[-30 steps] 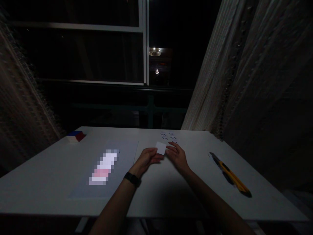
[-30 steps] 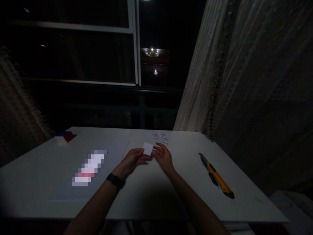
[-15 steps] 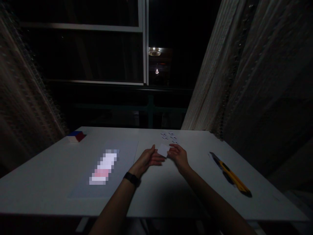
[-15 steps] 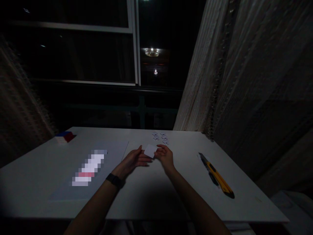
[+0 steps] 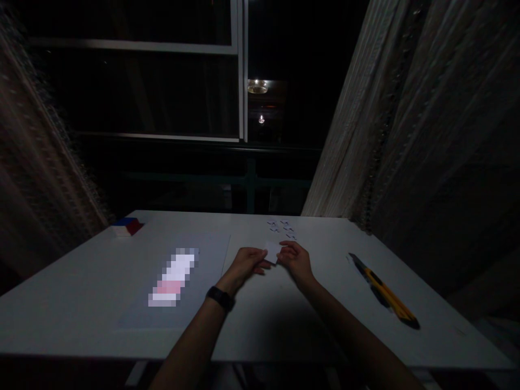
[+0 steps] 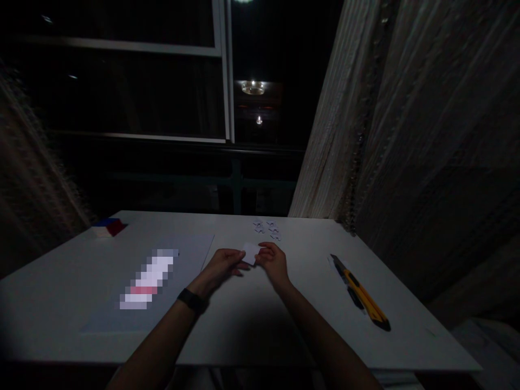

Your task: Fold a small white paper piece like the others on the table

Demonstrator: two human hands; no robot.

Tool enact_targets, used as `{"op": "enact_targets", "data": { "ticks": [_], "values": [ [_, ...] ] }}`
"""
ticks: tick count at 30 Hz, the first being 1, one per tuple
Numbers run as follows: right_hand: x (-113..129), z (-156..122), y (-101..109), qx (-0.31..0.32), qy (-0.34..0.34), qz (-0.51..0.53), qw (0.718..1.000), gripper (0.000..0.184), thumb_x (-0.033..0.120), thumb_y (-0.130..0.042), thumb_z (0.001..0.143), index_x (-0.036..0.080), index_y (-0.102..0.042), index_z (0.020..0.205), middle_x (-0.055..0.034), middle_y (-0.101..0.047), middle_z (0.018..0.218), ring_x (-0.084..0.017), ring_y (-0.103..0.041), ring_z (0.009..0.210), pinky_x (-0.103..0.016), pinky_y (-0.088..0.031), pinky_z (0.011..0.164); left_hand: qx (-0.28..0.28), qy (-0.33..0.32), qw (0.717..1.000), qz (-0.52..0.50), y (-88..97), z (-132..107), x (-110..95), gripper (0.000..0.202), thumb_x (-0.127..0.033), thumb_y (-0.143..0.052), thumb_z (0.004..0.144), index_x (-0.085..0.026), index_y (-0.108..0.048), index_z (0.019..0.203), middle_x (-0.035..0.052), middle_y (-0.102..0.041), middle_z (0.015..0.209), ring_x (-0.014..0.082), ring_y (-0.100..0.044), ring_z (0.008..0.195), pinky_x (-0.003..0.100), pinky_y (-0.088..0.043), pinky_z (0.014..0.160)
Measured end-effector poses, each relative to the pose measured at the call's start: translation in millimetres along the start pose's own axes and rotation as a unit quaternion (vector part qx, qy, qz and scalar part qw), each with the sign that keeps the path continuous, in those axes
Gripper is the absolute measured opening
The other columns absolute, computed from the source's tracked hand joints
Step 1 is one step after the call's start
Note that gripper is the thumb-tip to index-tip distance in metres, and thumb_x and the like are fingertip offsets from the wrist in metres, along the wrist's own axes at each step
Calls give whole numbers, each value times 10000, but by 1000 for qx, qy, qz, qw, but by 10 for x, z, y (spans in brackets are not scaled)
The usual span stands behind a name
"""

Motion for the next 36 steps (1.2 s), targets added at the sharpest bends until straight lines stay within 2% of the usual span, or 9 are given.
{"op": "enact_targets", "data": {
  "ticks": [5,7,10,16,19,24,31,34,36],
  "values": [
    [32,-13,-41,60,-1,-2,998,409,231,-720,529,181,-599,917,-35,-639,790,-175,-615,674,-287,-477,620,-30,-17,999,9,32,0,-9,445,-430,-634,660,-40,-631,874,194,-670,821,187,-637,661,203,-419,475],
    [45,-21,-50,83,-14,5,996,407,233,-719,544,182,-601,929,-40,-656,780,-185,-618,680,-294,-471,634,-41,-19,999,13,40,-6,-19,438,-427,-632,661,-38,-629,862,194,-671,806,187,-638,654,201,-414,473],
    [51,-31,-49,100,-31,20,994,425,228,-716,552,186,-598,958,-36,-669,747,-199,-621,690,-306,-465,647,-41,-19,999,10,35,-5,-28,419,-414,-629,669,-41,-624,859,188,-671,795,178,-635,637,201,-414,478],
    [34,-43,-74,122,-53,35,990,529,214,-737,524,183,-583,1030,-59,-667,811,-219,-617,758,-329,-463,673,-44,-13,999,-17,38,8,-18,384,-377,-649,661,-49,-618,860,147,-672,704,156,-621,577,209,-419,491],
    [46,-36,-82,119,-48,32,991,474,224,-748,506,185,-626,962,-63,-652,855,-208,-612,749,-332,-465,676,-29,-17,999,-24,28,6,-15,368,-377,-646,664,-53,-625,836,140,-670,702,142,-612,566,200,-408,485],
    [54,-19,-77,120,-23,22,992,264,255,-758,485,184,-689,730,-58,-605,972,-185,-597,755,-314,-467,683,-21,-15,999,-21,16,0,-19,328,-354,-660,653,-67,-632,810,120,-666,679,136,-605,573,194,-400,481],
    [41,-22,-43,168,-61,6,984,301,259,-752,517,172,-692,799,-42,-652,778,-153,-598,647,-292,-461,631,-10,-23,1000,-8,22,-4,-36,352,-379,-646,658,-71,-628,828,108,-658,641,139,-597,557,201,-395,479],
    [57,-28,-26,194,-78,-22,978,328,278,-749,524,144,-691,818,-41,-653,664,-148,-592,592,-291,-456,600,0,-41,999,9,20,4,-35,329,-388,-619,674,-72,-630,763,86,-639,593,121,-568,509,199,-385,466],
    [79,-31,-19,208,-69,-39,975,301,279,-748,527,135,-695,786,-46,-656,670,-152,-596,604,-291,-457,601,12,-48,999,21,6,10,-28,309,-388,-613,672,-81,-627,709,68,-622,565,115,-551,488,202,-383,462]
  ]
}}
Point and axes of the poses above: each hand's wrist, its own z-axis towards the middle knuckle, its own y-axis out of the back of the hand, x = y × z, the point moved 4 cm from there along z, towards the middle knuckle
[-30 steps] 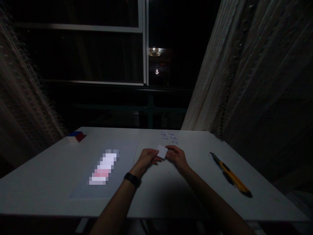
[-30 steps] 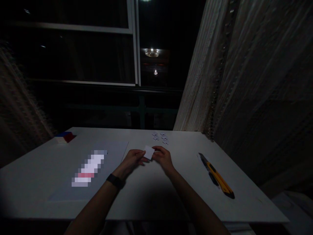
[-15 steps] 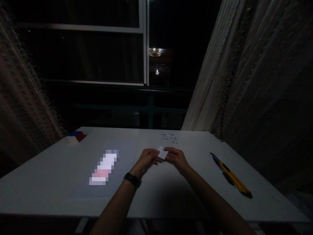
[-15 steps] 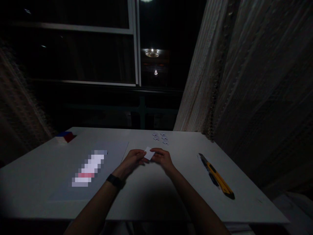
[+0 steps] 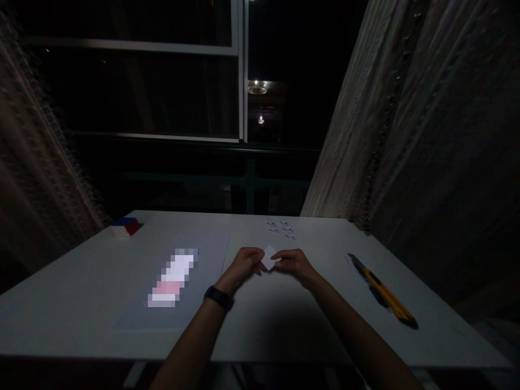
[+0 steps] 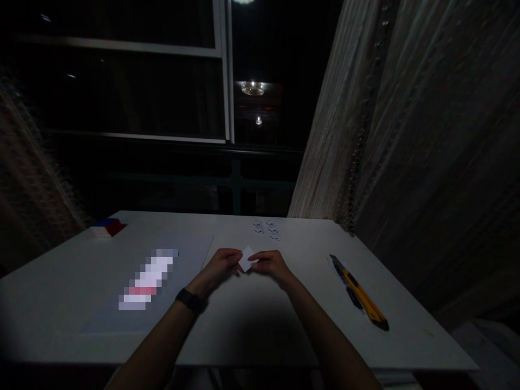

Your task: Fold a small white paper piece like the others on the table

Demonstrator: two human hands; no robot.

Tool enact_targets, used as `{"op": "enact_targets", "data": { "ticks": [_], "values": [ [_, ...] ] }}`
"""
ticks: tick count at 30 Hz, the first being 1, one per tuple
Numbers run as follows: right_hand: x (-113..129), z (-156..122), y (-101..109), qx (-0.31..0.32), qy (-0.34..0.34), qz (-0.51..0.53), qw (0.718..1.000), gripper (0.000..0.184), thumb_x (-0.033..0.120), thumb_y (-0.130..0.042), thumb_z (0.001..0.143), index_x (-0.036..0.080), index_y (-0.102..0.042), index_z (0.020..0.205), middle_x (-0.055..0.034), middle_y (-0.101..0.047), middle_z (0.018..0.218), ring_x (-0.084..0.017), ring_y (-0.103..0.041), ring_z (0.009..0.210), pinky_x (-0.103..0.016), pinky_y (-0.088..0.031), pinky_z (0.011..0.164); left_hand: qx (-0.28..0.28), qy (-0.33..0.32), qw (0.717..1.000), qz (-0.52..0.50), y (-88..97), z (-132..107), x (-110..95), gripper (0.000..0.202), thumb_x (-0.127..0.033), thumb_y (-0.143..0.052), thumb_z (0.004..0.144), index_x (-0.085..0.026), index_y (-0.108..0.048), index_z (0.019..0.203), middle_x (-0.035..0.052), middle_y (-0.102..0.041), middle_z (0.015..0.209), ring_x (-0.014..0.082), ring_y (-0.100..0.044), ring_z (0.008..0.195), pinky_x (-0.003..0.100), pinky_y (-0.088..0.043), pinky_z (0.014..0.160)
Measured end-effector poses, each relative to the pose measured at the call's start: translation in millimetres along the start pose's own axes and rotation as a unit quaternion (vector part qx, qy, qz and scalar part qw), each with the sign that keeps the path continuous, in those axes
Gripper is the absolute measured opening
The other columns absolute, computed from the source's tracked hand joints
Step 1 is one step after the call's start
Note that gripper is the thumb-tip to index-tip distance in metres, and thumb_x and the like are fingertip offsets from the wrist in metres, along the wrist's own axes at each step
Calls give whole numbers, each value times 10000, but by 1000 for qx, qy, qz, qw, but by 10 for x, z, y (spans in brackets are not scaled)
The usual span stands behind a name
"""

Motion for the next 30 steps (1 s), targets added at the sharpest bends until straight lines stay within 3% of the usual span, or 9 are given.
{"op": "enact_targets", "data": {
  "ticks": [4,10,25,30],
  "values": [
    [17,-5,5,15,14,-16,1000,353,247,-762,499,144,-685,828,-56,-667,758,-180,-615,683,-314,-472,635,15,4,1000,-6,-32,4,9,273,-372,-622,657,-100,-613,659,38,-587,526,105,-524,462,207,-381,462],
    [-32,11,9,18,0,4,1000,457,215,-777,465,143,-663,902,-63,-678,754,-195,-633,690,-331,-480,644,-11,10,1000,2,-12,15,25,291,-380,-617,657,-91,-617,688,47,-595,541,109,-529,463,210,-384,460],
    [-73,26,-32,-29,10,22,999,343,257,-770,478,139,-694,790,-48,-678,658,-185,-632,616,-329,-491,630,-71,4,997,5,16,12,-4,317,-348,-702,582,-75,-621,721,44,-603,558,86,-501,424,195,-364,422],
    [-65,56,-3,-56,40,-40,997,262,284,-749,503,167,-710,734,-42,-687,673,-186,-619,619,-340,-486,644,-89,-6,996,12,26,11,-6,282,-326,-698,593,-80,-621,708,42,-600,548,84,-495,427,188,-360,415]
  ]
}}
Point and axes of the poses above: each hand's wrist, its own z-axis towards the middle knuckle, its own y-axis out of the back of the hand, x = y × z, the point moved 4 cm from there along z, towards the middle knuckle
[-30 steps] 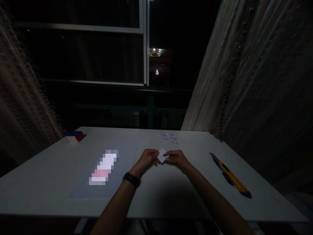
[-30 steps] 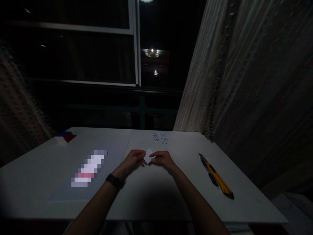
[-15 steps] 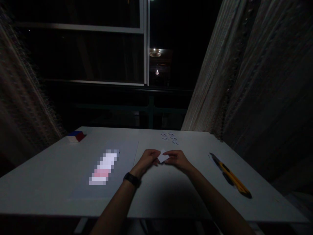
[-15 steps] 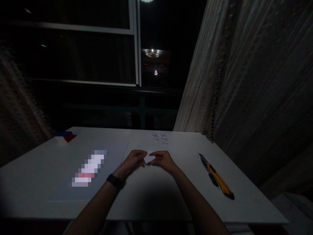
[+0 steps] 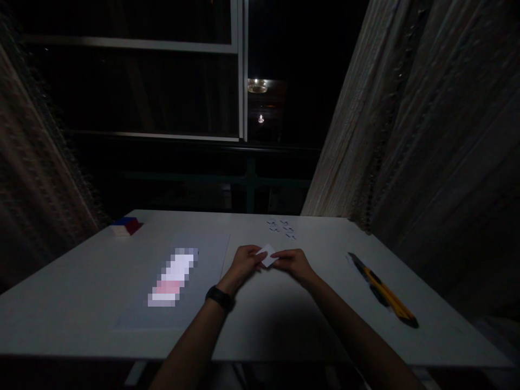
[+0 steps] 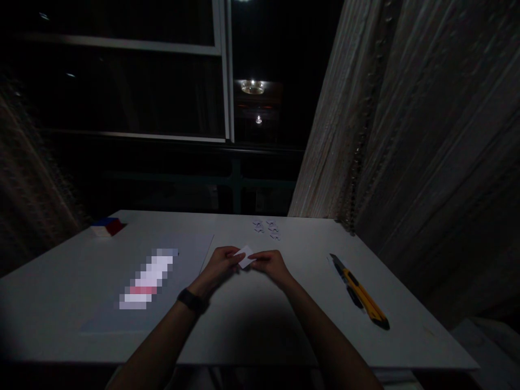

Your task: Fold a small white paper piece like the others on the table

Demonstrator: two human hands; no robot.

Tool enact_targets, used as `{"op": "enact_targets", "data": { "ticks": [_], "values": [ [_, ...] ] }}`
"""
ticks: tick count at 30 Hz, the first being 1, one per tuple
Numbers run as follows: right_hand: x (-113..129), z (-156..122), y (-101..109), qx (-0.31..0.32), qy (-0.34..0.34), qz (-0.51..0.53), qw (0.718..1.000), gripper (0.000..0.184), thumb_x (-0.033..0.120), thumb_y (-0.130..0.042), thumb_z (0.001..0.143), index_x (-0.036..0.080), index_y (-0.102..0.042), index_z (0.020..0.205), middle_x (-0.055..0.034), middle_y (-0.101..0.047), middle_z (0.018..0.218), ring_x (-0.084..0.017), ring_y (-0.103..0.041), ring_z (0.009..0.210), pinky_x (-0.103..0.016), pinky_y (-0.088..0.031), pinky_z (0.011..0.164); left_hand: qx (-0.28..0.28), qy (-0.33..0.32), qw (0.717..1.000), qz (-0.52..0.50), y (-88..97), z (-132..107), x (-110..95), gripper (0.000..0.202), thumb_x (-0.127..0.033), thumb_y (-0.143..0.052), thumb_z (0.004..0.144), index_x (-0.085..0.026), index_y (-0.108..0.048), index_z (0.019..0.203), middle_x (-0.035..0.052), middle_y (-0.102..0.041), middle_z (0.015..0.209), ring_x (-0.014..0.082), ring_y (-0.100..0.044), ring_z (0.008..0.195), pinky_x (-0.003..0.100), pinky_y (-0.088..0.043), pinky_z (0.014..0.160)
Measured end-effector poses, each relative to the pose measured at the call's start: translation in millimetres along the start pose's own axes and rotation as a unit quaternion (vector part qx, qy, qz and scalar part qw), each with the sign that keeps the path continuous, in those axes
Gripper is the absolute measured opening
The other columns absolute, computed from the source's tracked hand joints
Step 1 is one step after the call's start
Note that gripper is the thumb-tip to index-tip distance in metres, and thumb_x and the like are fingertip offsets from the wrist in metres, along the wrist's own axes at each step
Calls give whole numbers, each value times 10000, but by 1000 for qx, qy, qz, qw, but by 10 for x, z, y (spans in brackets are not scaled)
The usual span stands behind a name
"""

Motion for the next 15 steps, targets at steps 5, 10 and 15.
{"op": "enact_targets", "data": {
  "ticks": [5,10,15],
  "values": [
    [35,20,49,-37,47,-48,997,219,302,-740,522,195,-719,712,-47,-677,720,-193,-609,672,-331,-475,668,-5,-8,1000,9,-17,-20,-33,267,-326,-692,601,-84,-624,690,54,-613,559,94,-517,447,187,-358,424],
    [45,11,56,-29,52,-26,998,208,279,-746,522,201,-717,713,-48,-665,766,-189,-606,710,-316,-475,678,5,-12,1000,3,-31,-19,-55,294,-358,-676,620,-78,-632,699,61,-618,584,90,-515,459,187,-364,436],
    [29,5,54,-33,25,0,999,246,299,-759,493,187,-715,708,-49,-673,762,-199,-614,713,-342,-482,698,-3,-3,1000,-25,-27,-18,-61,320,-369,-703,585,-79,-635,704,66,-625,607,115,-551,517,202,-401,480]
  ]
}}
Point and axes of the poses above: each hand's wrist, its own z-axis towards the middle knuckle, its own y-axis out of the back of the hand, x = y × z, the point moved 4 cm from there along z, towards the middle knuckle
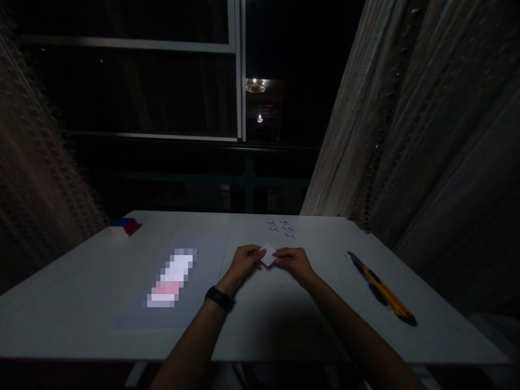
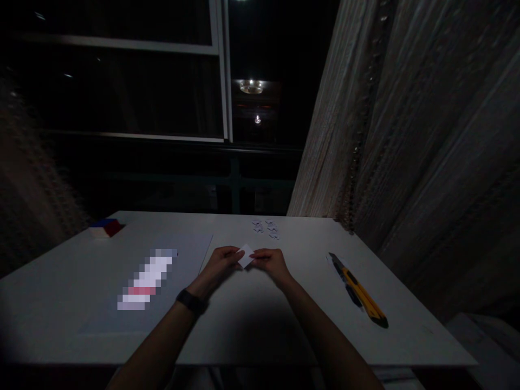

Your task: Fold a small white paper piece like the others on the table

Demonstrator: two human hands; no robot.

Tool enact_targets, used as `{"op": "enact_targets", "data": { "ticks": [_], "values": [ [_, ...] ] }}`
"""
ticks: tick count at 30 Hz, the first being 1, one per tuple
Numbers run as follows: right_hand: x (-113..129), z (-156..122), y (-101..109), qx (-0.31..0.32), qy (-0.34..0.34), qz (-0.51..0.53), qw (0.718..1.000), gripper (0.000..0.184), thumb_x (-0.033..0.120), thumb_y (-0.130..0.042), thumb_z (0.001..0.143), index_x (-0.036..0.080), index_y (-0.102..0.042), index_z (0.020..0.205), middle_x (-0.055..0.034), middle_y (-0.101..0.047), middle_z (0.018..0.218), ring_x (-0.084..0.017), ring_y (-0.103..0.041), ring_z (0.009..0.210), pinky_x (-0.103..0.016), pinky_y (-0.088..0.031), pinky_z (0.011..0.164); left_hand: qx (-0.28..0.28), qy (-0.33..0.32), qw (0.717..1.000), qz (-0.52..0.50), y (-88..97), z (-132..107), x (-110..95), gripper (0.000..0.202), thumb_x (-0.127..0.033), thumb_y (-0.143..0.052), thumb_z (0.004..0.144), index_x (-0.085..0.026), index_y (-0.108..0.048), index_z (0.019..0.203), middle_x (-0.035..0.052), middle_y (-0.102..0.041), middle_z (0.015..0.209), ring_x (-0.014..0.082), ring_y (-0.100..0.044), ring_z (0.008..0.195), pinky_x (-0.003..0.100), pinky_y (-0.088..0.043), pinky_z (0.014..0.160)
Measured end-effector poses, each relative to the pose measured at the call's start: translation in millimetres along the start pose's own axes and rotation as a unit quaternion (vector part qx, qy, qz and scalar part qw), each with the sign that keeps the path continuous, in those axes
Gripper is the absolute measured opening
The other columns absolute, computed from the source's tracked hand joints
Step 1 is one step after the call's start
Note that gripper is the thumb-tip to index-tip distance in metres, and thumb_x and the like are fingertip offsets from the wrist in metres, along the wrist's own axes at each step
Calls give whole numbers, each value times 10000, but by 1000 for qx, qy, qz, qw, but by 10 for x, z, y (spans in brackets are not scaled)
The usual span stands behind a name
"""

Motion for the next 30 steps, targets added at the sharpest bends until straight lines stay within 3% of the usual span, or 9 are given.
{"op": "enact_targets", "data": {
  "ticks": [4,11,24,30],
  "values": [
    [-2,2,-15,10,16,-4,1000,228,304,-762,490,200,-717,687,-53,-673,806,-206,-615,748,-339,-485,710,12,25,998,-51,-15,-1,39,367,-330,-744,537,-73,-632,774,93,-654,700,153,-600,610,237,-455,560],
    [-18,12,-22,26,27,-41,998,205,295,-753,513,201,-716,692,-52,-677,770,-207,-623,733,-331,-487,694,-24,37,997,-64,16,15,100,362,-265,-762,522,-69,-621,791,91,-655,689,155,-608,597,244,-474,554],
    [11,7,-14,39,13,-83,996,232,305,-746,532,183,-715,727,-52,-674,774,-195,-620,718,-323,-478,676,-25,73,994,-82,25,13,122,351,-196,-760,535,-60,-609,821,109,-657,703,167,-623,605,248,-504,554],
    [19,24,-7,40,25,-80,996,194,292,-756,516,189,-715,676,-41,-669,743,-183,-616,688,-307,-480,659,-8,60,994,-96,-3,0,91,350,-200,-761,531,-57,-609,813,103,-656,706,163,-620,602,252,-511,566]
  ]
}}
Point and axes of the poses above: each hand's wrist, its own z-axis towards the middle knuckle, its own y-axis out of the back of the hand, x = y × z, the point moved 4 cm from there along z, towards the middle knuckle
